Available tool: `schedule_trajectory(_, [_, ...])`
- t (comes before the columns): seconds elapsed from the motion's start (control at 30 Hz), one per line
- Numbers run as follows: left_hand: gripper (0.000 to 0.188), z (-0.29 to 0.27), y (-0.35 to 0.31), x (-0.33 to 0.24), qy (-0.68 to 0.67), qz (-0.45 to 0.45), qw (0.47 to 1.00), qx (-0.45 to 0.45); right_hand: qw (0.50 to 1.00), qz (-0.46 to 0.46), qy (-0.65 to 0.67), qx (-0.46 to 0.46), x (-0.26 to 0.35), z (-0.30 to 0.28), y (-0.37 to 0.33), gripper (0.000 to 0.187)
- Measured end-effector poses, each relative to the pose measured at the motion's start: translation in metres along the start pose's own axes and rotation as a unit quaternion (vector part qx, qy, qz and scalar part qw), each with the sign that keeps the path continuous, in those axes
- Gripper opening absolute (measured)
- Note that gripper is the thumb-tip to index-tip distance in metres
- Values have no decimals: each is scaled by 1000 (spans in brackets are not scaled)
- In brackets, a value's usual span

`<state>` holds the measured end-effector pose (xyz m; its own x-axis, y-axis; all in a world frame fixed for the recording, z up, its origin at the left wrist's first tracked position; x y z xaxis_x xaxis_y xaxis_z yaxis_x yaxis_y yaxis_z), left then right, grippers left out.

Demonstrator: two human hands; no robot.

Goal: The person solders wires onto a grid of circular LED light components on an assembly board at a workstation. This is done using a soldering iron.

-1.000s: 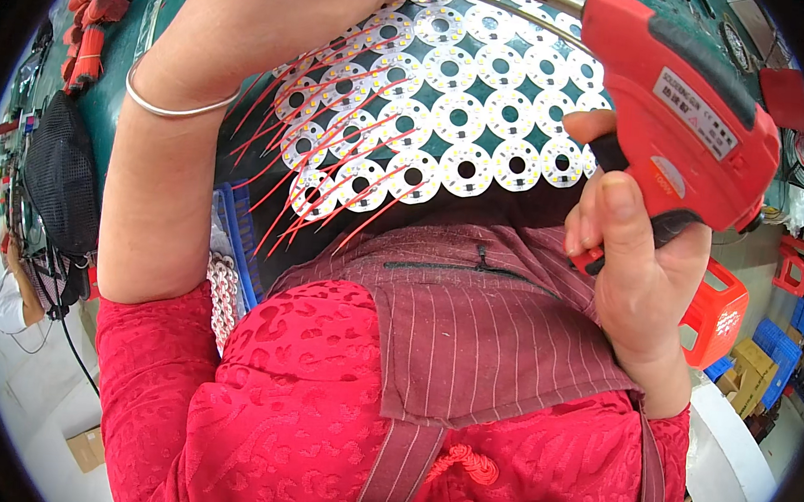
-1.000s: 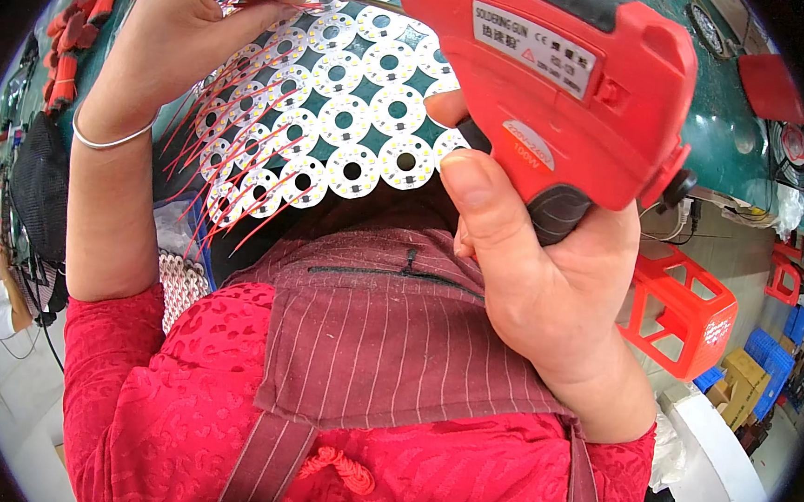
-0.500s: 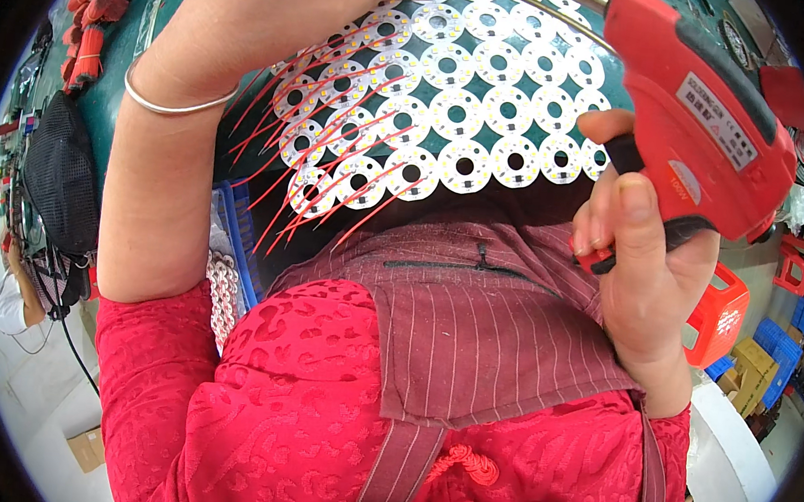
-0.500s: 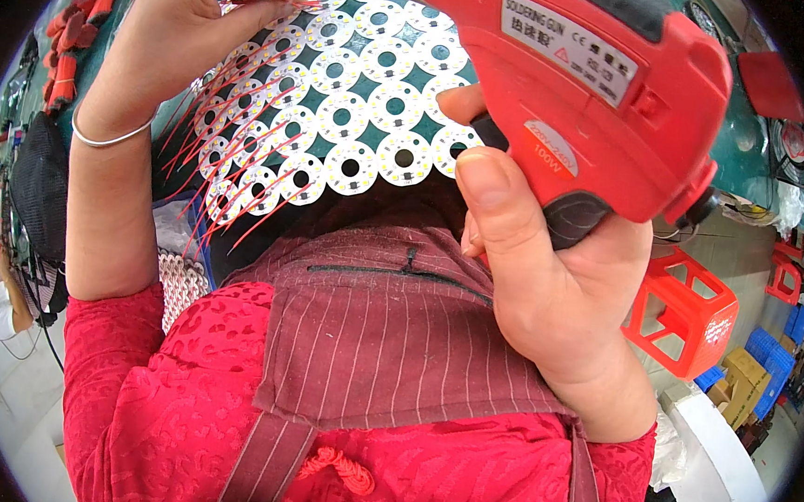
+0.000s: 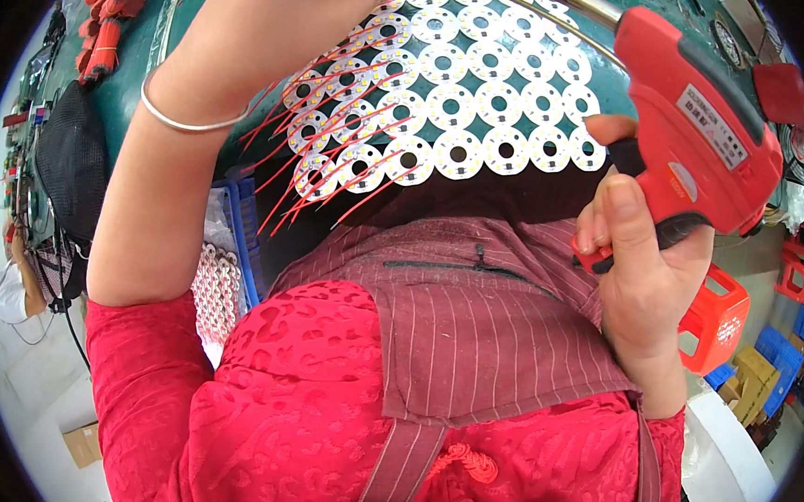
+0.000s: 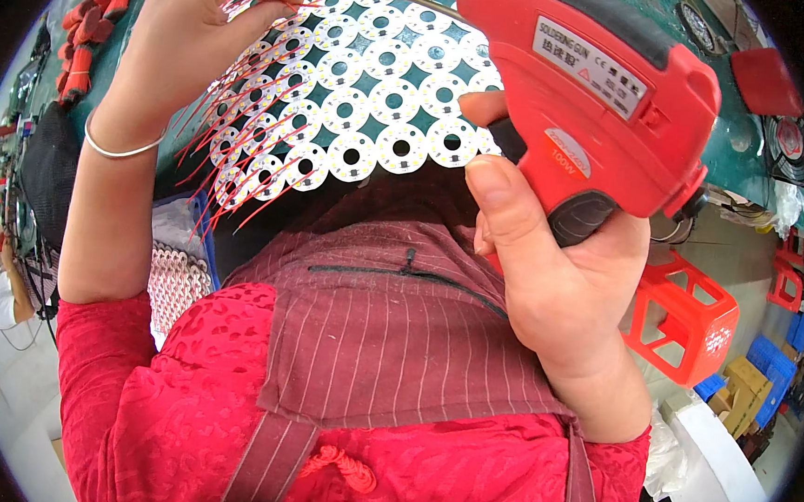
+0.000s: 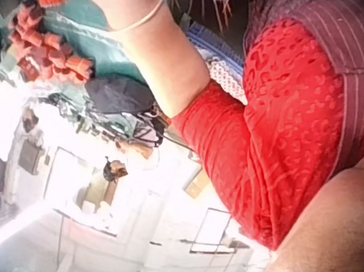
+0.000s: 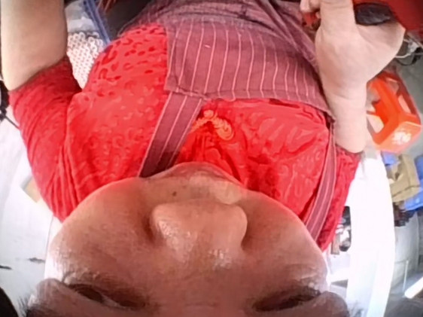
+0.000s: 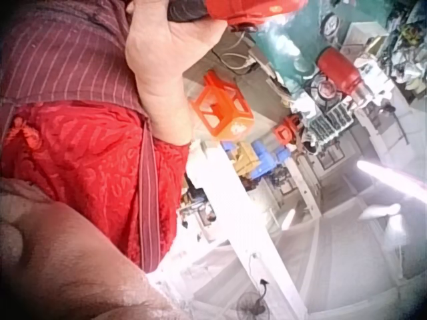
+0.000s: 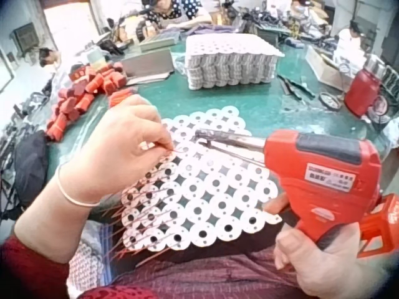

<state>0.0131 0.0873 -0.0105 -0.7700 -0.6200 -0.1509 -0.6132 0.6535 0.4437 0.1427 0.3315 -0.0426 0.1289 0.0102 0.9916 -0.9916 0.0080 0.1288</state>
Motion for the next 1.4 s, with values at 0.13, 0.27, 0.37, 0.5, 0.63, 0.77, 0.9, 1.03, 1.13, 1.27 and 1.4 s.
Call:
schedule_trajectory(0.13, [10,6,-7,-4,33,39,994,-94,1000,-10,3,28,0,-3,-2,16])
schedule_trajectory(0.27, [13,19,-6,-3,5,62,990,-130,1000,-11,16,18,-3,-2,-1,22])
schedule_trajectory(0.37, [13,22,-9,-5,40,47,993,-105,1000,-14,12,22,-3,-2,-1,27])
schedule_trajectory(0.5, [13,23,-10,-5,24,42,992,-114,999,-8,-19,33,-3,-2,-1,30])
schedule_trajectory(0.63, [12,24,-10,-4,36,40,995,-90,999,-10,-22,34,-2,-1,-1,30])
schedule_trajectory(0.77, [12,25,-11,-3,50,39,994,-84,999,-9,-30,44,-6,-3,-1,27])
schedule_trajectory(0.9, [11,30,-12,1,15,19,995,-96,999,-12,-3,41,-12,-4,-3,24])
schedule_trajectory(1.03, [11,27,-12,0,10,31,995,-98,999,-6,1,41,-12,-3,-3,24])
schedule_trajectory(1.13, [11,26,-11,-2,-2,31,994,-106,999,-20,-15,44,-8,-2,0,24])
schedule_trajectory(1.27, [11,16,-6,-17,28,-11,998,-49,999,-13,-20,48,-8,-1,0,24])
schedule_trajectory(1.4, [11,27,-13,0,-8,33,993,-110,999,-11,-14,48,-14,-3,-4,23])
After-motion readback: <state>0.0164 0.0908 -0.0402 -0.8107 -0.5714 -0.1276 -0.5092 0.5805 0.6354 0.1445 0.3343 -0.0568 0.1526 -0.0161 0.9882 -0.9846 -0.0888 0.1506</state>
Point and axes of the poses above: each hand's wrist, its own y-axis towards the middle knuckle, its own z-axis out of the palm, x = y × z, the point moved 1 cm from there along y, towards the middle knuckle, and after that the axes turned 2 degrees about -z, right-handed, at the moved point
